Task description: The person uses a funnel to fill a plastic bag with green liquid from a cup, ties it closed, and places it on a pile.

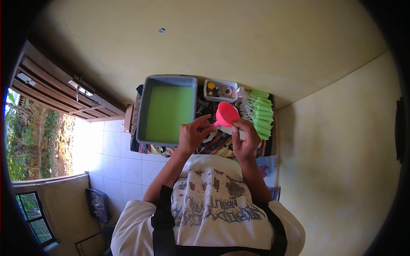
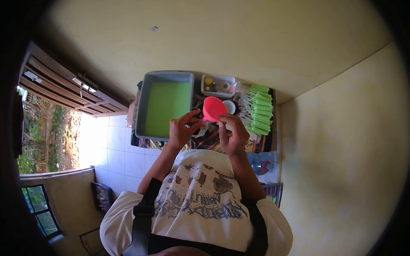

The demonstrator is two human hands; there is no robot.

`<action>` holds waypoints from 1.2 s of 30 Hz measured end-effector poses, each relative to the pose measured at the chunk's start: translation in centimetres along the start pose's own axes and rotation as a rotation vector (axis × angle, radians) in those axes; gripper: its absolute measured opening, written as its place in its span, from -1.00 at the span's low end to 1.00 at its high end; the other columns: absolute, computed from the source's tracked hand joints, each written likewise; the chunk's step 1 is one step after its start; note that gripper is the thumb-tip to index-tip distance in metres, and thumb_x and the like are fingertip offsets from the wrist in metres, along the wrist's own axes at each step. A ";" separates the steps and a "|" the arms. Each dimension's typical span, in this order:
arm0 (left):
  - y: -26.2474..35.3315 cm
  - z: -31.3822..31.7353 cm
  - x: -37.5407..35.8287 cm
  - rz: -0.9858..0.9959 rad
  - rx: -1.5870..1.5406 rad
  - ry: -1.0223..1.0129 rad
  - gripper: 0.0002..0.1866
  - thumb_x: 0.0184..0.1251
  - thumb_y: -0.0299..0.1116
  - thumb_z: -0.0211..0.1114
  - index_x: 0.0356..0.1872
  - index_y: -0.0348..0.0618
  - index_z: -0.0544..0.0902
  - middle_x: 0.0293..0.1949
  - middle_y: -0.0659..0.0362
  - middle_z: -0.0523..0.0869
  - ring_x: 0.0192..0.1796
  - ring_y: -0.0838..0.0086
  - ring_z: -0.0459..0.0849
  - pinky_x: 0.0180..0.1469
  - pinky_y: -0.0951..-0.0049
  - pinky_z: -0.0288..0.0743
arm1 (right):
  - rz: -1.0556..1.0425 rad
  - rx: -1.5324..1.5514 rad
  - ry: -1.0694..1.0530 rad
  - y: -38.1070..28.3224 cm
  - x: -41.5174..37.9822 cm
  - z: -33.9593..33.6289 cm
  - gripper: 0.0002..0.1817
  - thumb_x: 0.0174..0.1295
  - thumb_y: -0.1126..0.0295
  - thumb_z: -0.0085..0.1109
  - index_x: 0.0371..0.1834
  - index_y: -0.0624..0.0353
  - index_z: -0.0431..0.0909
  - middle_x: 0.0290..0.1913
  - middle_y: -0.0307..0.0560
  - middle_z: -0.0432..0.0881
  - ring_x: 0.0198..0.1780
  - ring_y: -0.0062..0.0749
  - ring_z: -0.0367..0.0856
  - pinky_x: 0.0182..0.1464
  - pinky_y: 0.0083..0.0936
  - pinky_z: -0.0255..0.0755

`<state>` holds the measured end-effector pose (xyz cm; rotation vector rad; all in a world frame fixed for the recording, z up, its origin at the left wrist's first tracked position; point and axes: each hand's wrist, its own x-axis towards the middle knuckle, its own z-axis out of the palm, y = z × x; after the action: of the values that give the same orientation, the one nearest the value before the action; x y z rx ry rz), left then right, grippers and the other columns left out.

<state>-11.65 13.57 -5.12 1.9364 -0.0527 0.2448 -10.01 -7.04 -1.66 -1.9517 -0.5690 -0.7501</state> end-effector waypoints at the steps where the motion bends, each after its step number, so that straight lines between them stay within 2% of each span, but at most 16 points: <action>1: -0.1 -0.1 -0.2 0.009 0.003 0.006 -0.49 0.28 -0.41 0.65 0.27 -0.24 0.78 -0.20 0.10 0.95 -0.27 0.53 0.90 -0.14 0.45 0.78 | -0.018 0.001 -0.026 -0.2 0.1 0.1 -0.83 0.33 0.62 0.42 -0.04 0.25 0.73 -0.08 0.06 0.84 -0.05 -0.08 0.86 0.05 -0.30 0.71; 7: -1.0 -0.8 -0.8 0.014 -0.050 0.009 -0.60 0.30 -0.43 0.63 0.14 -0.27 0.81 -0.23 0.14 0.95 -0.22 0.52 0.92 -0.11 0.45 0.75 | -0.073 0.032 -0.147 -1.0 0.8 0.6 -0.81 0.31 0.61 0.43 -0.04 0.22 0.73 -0.08 0.01 0.83 -0.05 -0.08 0.86 0.03 -0.28 0.72; 10: -1.9 -0.7 -1.1 0.065 -0.018 0.037 -0.58 0.28 -0.46 0.65 0.16 -0.26 0.80 -0.19 0.12 0.95 -0.19 0.48 0.92 -0.07 0.43 0.75 | -0.046 0.050 -0.186 -1.3 0.9 1.0 -0.81 0.32 0.61 0.43 -0.04 0.21 0.74 -0.07 0.01 0.83 -0.03 -0.08 0.86 0.04 -0.28 0.72; 16: -1.3 0.1 -1.5 0.008 -0.084 0.129 -0.25 0.23 -0.49 0.68 0.46 -0.23 0.57 -0.12 0.07 0.95 -0.07 0.41 0.94 0.03 0.37 0.75 | -0.033 0.077 -0.287 -1.2 1.3 1.2 -0.80 0.34 0.59 0.42 -0.01 0.21 0.74 -0.06 0.03 0.82 -0.01 -0.05 0.85 0.02 -0.25 0.72; 19: -1.6 2.0 -1.7 0.068 -0.107 0.306 -0.16 0.22 -0.49 0.69 0.55 -0.18 0.50 -0.01 0.00 0.93 -0.07 0.34 0.95 0.09 0.33 0.75 | -0.054 0.087 -0.332 -0.9 1.8 0.8 -0.80 0.35 0.58 0.41 0.01 0.21 0.72 -0.05 0.04 0.81 -0.01 -0.02 0.84 0.02 -0.23 0.72; 22: -1.7 3.2 -1.9 0.229 0.095 0.398 -0.16 0.20 -0.53 0.67 0.55 -0.15 0.52 0.28 -0.12 0.80 0.15 0.14 0.90 0.20 0.22 0.74 | -0.037 0.115 -0.395 -0.7 2.5 0.3 -0.82 0.37 0.54 0.41 0.01 0.22 0.72 -0.03 0.04 0.80 0.00 0.01 0.82 0.03 -0.19 0.71; 24: -1.1 3.5 -1.2 0.352 0.286 0.449 -0.16 0.19 -0.56 0.65 0.55 -0.14 0.53 0.43 -0.16 0.67 0.32 0.01 0.78 0.28 0.14 0.72 | -0.027 0.125 -0.451 -0.3 3.2 0.0 -0.82 0.38 0.51 0.41 0.00 0.22 0.72 -0.01 0.04 0.80 0.01 0.02 0.82 0.04 -0.17 0.71; 26: -0.3 3.9 -1.0 0.428 0.386 0.447 -0.20 0.20 -0.62 0.60 0.53 -0.14 0.55 0.54 -0.18 0.55 0.26 0.04 0.78 0.17 0.19 0.73 | -0.045 0.133 -0.486 0.4 3.6 -0.1 -0.82 0.39 0.47 0.42 0.01 0.21 0.72 0.01 0.05 0.80 0.01 0.02 0.82 0.05 -0.16 0.71; 28: -0.1 4.2 -0.5 0.458 0.394 0.410 -0.25 0.23 -0.70 0.52 0.50 -0.15 0.58 0.60 -0.17 0.47 -0.02 0.23 0.89 -0.13 0.37 0.79 | -0.068 0.180 -0.499 1.2 3.7 0.0 -0.80 0.40 0.44 0.42 0.03 0.21 0.73 0.04 0.06 0.79 0.01 0.02 0.81 0.05 -0.16 0.72; 29: -0.3 4.7 -0.8 0.397 0.369 0.417 -0.29 0.20 -0.69 0.53 0.44 -0.12 0.63 0.56 -0.17 0.52 0.17 0.09 0.85 0.06 0.23 0.80 | -0.080 0.221 -0.497 1.9 3.5 0.2 -0.79 0.40 0.43 0.43 0.04 0.20 0.73 0.06 0.06 0.79 0.00 0.02 0.81 0.05 -0.17 0.72; 30: -0.5 5.1 -0.7 0.382 0.373 0.438 -0.30 0.19 -0.68 0.54 0.42 -0.10 0.64 0.56 -0.17 0.52 0.24 0.05 0.80 0.14 0.18 0.78 | -0.093 0.263 -0.498 2.4 3.4 0.2 -0.78 0.40 0.41 0.43 0.06 0.19 0.73 0.07 0.07 0.78 0.00 0.01 0.81 0.06 -0.18 0.72; 31: -0.8 5.5 -0.7 0.363 0.380 0.463 -0.31 0.18 -0.67 0.54 0.40 -0.09 0.65 0.56 -0.16 0.52 0.32 0.00 0.76 0.22 0.13 0.75 | -0.127 0.299 -0.439 2.4 3.6 -0.3 -0.70 0.39 0.41 0.44 0.15 0.20 0.72 0.15 0.09 0.75 -0.02 0.00 0.82 0.05 -0.19 0.73; 33: -2.1 5.8 -1.3 0.265 0.334 0.493 -0.33 0.16 -0.64 0.57 0.36 -0.05 0.66 0.55 -0.14 0.54 0.54 -0.12 0.57 0.47 -0.01 0.60 | 0.182 0.358 -0.316 4.9 1.7 -0.1 -0.64 0.37 0.40 0.46 0.19 0.20 0.71 0.20 0.09 0.74 0.01 -0.03 0.84 0.04 -0.22 0.74; 34: -2.5 5.8 -1.6 0.254 0.330 0.495 -0.32 0.16 -0.64 0.58 0.36 -0.05 0.66 0.55 -0.14 0.54 0.53 -0.12 0.58 0.46 -0.01 0.61 | 0.334 0.391 -0.258 7.0 0.1 0.5 -0.62 0.36 0.40 0.47 0.22 0.21 0.70 0.23 0.09 0.73 0.02 -0.04 0.84 0.03 -0.23 0.74; 35: -2.8 5.6 -1.8 0.242 0.328 0.502 -0.32 0.15 -0.64 0.58 0.36 -0.06 0.66 0.55 -0.15 0.54 0.53 -0.12 0.58 0.46 -0.01 0.61 | 0.372 0.217 -0.257 11.2 -2.2 1.5 -0.30 0.23 0.38 0.58 0.46 0.22 0.54 0.34 0.14 0.65 0.22 0.04 0.77 0.18 -0.11 0.69; 36: -3.0 5.3 -2.0 0.229 0.327 0.512 -0.32 0.15 -0.64 0.59 0.36 -0.06 0.66 0.55 -0.15 0.54 0.52 -0.13 0.59 0.46 -0.02 0.62 | 0.358 0.025 -0.289 14.5 -3.9 2.1 -0.16 0.17 0.37 0.62 0.54 0.21 0.44 0.41 0.18 0.58 0.32 0.10 0.68 0.26 -0.06 0.64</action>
<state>-12.33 9.59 -10.11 2.1324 0.1115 0.9441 -2.73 -12.10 -13.93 -2.0772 -0.3783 -0.2376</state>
